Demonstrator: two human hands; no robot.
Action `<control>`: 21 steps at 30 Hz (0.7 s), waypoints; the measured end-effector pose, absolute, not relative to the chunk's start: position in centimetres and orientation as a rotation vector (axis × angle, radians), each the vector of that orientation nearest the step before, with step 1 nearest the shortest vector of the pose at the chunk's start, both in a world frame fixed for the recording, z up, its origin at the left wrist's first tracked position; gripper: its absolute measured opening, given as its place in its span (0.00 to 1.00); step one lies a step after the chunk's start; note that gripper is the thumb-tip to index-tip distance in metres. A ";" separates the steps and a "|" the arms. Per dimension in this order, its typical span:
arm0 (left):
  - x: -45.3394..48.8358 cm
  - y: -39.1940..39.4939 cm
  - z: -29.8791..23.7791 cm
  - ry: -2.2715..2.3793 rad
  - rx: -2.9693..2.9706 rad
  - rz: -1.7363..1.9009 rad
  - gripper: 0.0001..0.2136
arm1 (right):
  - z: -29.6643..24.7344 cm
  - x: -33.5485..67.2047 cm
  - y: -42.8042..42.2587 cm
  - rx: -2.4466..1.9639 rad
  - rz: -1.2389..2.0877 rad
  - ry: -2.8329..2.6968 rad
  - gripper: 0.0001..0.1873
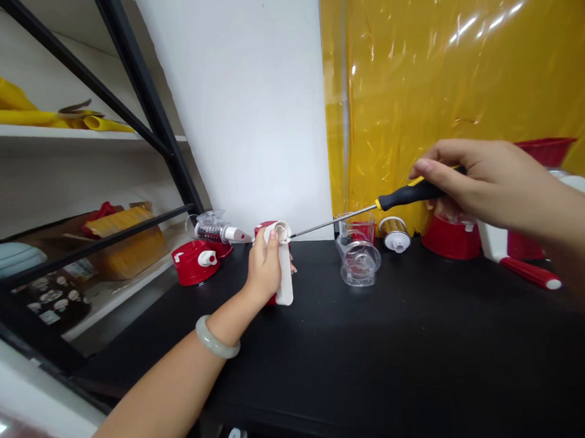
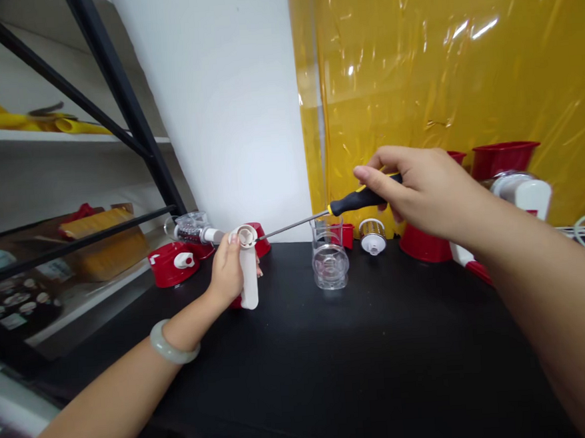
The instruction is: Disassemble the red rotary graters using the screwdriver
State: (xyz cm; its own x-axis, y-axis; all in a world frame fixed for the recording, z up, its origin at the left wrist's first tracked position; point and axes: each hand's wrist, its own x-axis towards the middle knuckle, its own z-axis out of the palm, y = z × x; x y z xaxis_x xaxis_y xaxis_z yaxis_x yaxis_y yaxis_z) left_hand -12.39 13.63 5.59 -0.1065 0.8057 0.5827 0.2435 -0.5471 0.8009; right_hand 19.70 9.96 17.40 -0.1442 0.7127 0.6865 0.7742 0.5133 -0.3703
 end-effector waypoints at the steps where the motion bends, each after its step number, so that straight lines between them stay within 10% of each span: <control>1: -12.4 13.6 5.6 1.147 1.727 1.694 0.20 | 17.4 19.7 9.9 -1.224 -0.104 -1.885 0.26; 21: -12.2 13.6 5.2 1.113 1.765 1.659 0.19 | 17.0 19.9 10.6 -0.817 0.166 -1.777 0.14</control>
State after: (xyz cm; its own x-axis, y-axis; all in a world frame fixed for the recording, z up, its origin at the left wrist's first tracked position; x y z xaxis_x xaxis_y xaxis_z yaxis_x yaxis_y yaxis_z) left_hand -12.20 13.59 5.24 -0.0606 0.8074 0.5869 0.2367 -0.5596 0.7942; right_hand 19.86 10.58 16.98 -0.1423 0.5991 0.7879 0.4425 0.7506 -0.4908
